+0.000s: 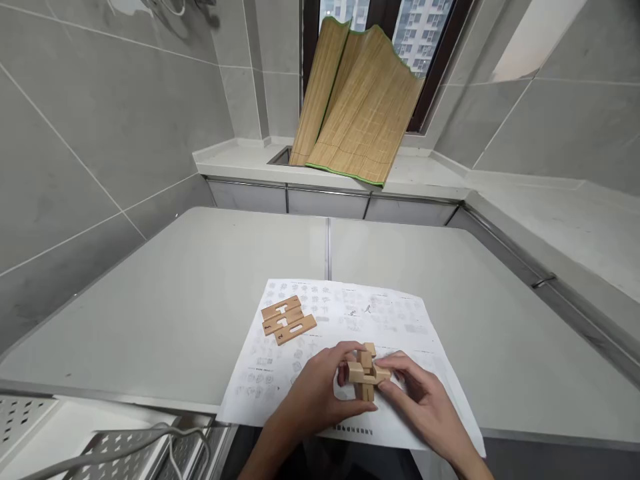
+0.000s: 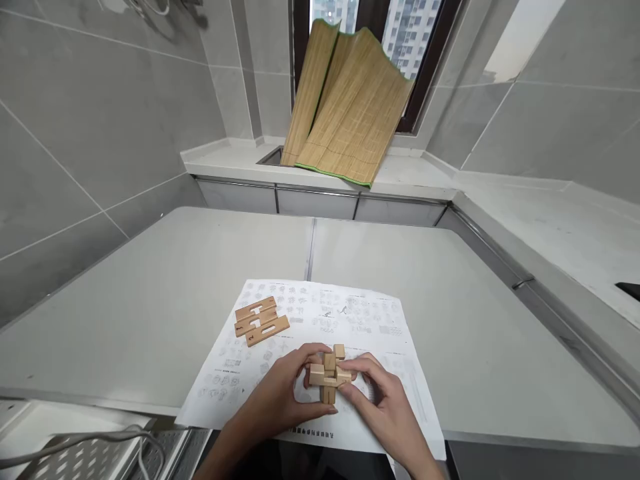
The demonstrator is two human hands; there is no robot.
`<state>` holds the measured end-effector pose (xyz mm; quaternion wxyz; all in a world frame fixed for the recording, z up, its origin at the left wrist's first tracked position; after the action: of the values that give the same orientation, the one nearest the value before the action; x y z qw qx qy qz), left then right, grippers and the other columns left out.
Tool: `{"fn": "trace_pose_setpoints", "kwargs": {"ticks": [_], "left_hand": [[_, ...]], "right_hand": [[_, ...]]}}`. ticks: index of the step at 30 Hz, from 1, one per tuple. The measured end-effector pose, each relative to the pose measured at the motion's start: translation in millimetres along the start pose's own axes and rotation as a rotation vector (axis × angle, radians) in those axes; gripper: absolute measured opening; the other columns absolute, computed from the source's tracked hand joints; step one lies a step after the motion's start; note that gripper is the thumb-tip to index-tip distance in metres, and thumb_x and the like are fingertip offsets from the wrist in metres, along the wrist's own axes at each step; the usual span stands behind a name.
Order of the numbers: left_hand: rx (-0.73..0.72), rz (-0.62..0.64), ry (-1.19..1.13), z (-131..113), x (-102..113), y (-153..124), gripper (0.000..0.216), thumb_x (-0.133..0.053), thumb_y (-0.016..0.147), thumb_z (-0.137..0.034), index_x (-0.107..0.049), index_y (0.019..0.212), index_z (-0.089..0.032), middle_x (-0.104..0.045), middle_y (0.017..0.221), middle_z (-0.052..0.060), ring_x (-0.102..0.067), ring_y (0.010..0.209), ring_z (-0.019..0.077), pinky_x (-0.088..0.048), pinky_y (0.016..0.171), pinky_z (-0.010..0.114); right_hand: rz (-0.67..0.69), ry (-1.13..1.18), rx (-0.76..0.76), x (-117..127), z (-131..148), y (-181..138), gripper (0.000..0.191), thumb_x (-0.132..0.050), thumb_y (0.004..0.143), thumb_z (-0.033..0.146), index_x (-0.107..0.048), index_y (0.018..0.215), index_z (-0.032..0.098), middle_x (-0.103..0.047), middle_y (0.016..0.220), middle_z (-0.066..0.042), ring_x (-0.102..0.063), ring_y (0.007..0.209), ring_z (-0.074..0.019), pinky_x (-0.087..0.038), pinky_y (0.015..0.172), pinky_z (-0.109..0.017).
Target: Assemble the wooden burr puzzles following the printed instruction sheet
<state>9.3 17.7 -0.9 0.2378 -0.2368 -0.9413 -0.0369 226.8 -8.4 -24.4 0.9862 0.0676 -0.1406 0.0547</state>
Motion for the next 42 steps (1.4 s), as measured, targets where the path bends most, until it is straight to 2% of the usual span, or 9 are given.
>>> {"fn": "trace_pose_setpoints", "kwargs": {"ticks": [7,14,22,28,33,38,42], "left_hand": [[-0.011,0.012,0.009,-0.6,-0.2,-2.3,0.075,-0.097,0.066,-0.035,-0.064,0.134,-0.032,-0.072,0.1,-0.002,-0.063,0.083,0.0195,-0.053,0.087,0.033],[-0.003,-0.003,0.004,-3.3,0.6,-4.8,0.074,-0.099,0.065,-0.034,-0.066,0.131,-0.032,-0.073,0.102,-0.002,-0.065,0.09,0.0213,-0.052,0.092,0.034],[0.015,-0.008,-0.008,-3.0,2.0,-1.2,0.068,-0.095,0.066,-0.038,-0.064,0.125,-0.027,-0.07,0.096,-0.002,-0.059,0.08,0.0175,-0.05,0.076,0.029],[0.055,-0.105,-0.006,-6.0,5.3,-1.7,0.061,-0.093,0.069,-0.039,-0.064,0.121,-0.026,-0.066,0.09,-0.003,-0.057,0.077,0.0172,-0.048,0.073,0.029],[0.094,-0.197,-0.049,-5.9,7.2,-1.9,0.055,-0.089,0.075,-0.041,-0.062,0.121,-0.025,-0.065,0.086,-0.003,-0.054,0.074,0.0165,-0.047,0.069,0.028],[0.087,-0.213,-0.048,-2.5,6.0,-2.4,0.057,-0.089,0.076,-0.047,-0.062,0.121,-0.025,-0.061,0.085,-0.003,-0.053,0.074,0.0167,-0.047,0.068,0.028],[0.077,-0.216,-0.053,-0.5,5.1,-3.1,0.057,-0.088,0.078,-0.046,-0.061,0.123,-0.025,-0.059,0.085,-0.003,-0.053,0.075,0.0168,-0.046,0.069,0.028]], "right_hand": [[0.009,-0.014,-0.032,-0.6,-2.5,1.0,0.03,-0.069,0.099,0.053,-0.077,0.109,0.026,-0.076,0.104,-0.009,-0.073,0.1,-0.0274,-0.059,0.087,-0.036],[0.046,-0.015,-0.051,-0.3,-5.3,1.2,0.026,-0.067,0.101,0.05,-0.076,0.111,0.028,-0.075,0.106,-0.007,-0.071,0.102,-0.0259,-0.056,0.089,-0.035],[-0.051,-0.106,-0.078,-2.8,-3.8,3.5,0.034,-0.068,0.097,0.057,-0.078,0.109,0.027,-0.077,0.095,-0.006,-0.071,0.09,-0.0252,-0.056,0.08,-0.033],[-0.146,-0.119,-0.091,-2.6,0.5,2.7,0.035,-0.065,0.1,0.057,-0.076,0.108,0.025,-0.075,0.091,-0.006,-0.07,0.084,-0.0237,-0.056,0.075,-0.031],[-0.12,-0.258,-0.003,-5.1,8.2,-0.8,0.027,-0.062,0.103,0.052,-0.07,0.109,0.027,-0.071,0.093,-0.005,-0.068,0.085,-0.0236,-0.055,0.075,-0.031],[-0.078,-0.498,0.087,-11.8,8.1,-4.9,0.025,-0.068,0.1,0.053,-0.065,0.105,0.028,-0.07,0.102,-0.007,-0.068,0.09,-0.0272,-0.055,0.073,-0.035],[0.005,-0.552,0.131,-7.7,15.0,-7.0,0.022,-0.058,0.107,0.049,-0.066,0.112,0.029,-0.072,0.104,-0.008,-0.072,0.091,-0.0272,-0.057,0.074,-0.036]]}}
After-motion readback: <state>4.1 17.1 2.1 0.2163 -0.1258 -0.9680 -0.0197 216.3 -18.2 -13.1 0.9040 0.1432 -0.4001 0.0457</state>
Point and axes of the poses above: each hand's wrist, its own y-axis towards the middle knuckle, its own x-axis out of the back of the hand, z = x × y, the point moved 2 cm from there along y, towards the middle knuckle
